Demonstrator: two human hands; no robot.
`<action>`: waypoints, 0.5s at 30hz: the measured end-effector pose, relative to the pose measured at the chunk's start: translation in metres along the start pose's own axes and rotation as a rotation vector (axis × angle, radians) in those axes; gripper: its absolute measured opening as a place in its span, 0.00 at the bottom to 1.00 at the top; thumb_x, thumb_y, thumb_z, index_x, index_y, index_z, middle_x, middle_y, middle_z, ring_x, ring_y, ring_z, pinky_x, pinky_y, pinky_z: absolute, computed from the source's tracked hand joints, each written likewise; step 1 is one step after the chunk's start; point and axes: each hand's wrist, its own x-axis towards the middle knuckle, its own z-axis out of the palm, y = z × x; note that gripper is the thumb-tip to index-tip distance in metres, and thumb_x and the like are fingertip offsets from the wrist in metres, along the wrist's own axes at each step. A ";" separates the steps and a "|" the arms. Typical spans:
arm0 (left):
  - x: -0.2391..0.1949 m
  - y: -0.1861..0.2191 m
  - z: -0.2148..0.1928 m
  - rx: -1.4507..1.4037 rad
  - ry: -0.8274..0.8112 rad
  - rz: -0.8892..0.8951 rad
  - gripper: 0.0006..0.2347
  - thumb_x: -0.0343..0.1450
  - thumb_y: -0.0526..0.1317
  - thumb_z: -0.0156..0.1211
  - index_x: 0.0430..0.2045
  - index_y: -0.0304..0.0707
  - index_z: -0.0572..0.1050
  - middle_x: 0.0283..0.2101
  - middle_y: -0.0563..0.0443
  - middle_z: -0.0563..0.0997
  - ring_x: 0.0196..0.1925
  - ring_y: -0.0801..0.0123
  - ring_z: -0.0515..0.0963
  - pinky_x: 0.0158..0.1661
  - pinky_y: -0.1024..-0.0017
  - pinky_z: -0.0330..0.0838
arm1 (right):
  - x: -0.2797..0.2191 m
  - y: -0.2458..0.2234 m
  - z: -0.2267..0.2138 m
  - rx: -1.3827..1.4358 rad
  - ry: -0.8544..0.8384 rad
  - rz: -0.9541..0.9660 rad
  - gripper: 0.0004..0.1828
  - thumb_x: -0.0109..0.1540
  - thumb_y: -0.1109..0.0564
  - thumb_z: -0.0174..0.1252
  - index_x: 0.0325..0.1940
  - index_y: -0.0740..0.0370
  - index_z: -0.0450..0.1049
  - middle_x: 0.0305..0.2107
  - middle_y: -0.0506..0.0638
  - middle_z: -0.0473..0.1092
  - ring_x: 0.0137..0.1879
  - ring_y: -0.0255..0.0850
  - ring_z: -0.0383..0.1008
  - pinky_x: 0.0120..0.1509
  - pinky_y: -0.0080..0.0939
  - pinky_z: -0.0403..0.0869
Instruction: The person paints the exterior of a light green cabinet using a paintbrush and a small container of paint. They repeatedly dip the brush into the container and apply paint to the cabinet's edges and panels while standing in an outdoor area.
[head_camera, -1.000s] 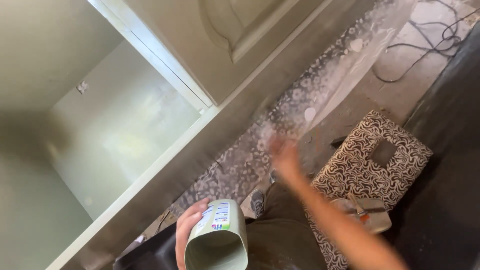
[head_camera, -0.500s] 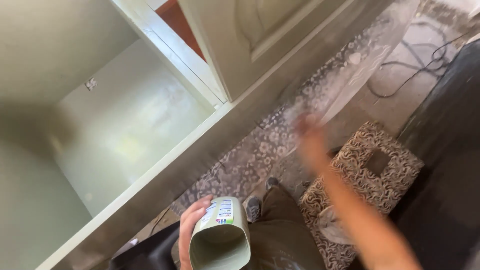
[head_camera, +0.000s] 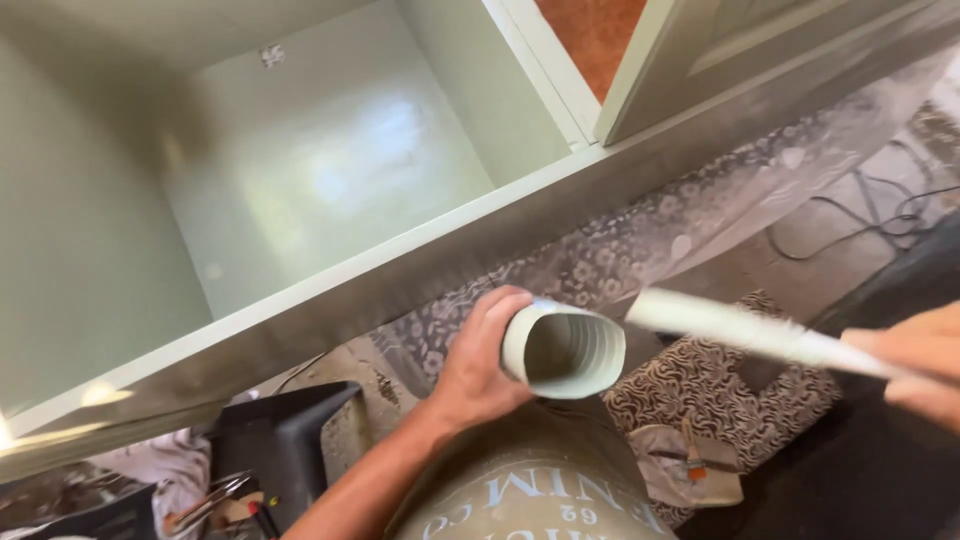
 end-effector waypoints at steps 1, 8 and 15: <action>-0.001 -0.003 0.006 0.021 0.015 0.039 0.38 0.58 0.43 0.79 0.59 0.26 0.62 0.59 0.30 0.69 0.62 0.43 0.72 0.60 0.51 0.73 | -0.014 0.020 -0.002 -0.240 0.009 -0.276 0.28 0.55 0.37 0.54 0.59 0.33 0.75 0.40 0.41 0.72 0.41 0.37 0.74 0.53 0.38 0.76; 0.007 0.002 0.024 0.020 0.083 -0.001 0.36 0.56 0.37 0.77 0.59 0.30 0.64 0.60 0.34 0.70 0.61 0.44 0.72 0.60 0.52 0.70 | 0.076 -0.214 -0.014 -0.931 -0.675 0.097 0.08 0.67 0.40 0.36 0.34 0.28 0.59 0.28 0.32 0.57 0.27 0.35 0.73 0.25 0.52 0.66; 0.009 0.005 0.030 0.010 0.152 0.090 0.32 0.62 0.39 0.73 0.59 0.29 0.63 0.60 0.32 0.68 0.60 0.41 0.73 0.58 0.50 0.71 | 0.105 -0.231 0.050 -0.971 -0.511 -0.374 0.07 0.59 0.63 0.53 0.30 0.54 0.75 0.25 0.47 0.66 0.23 0.44 0.74 0.19 0.49 0.73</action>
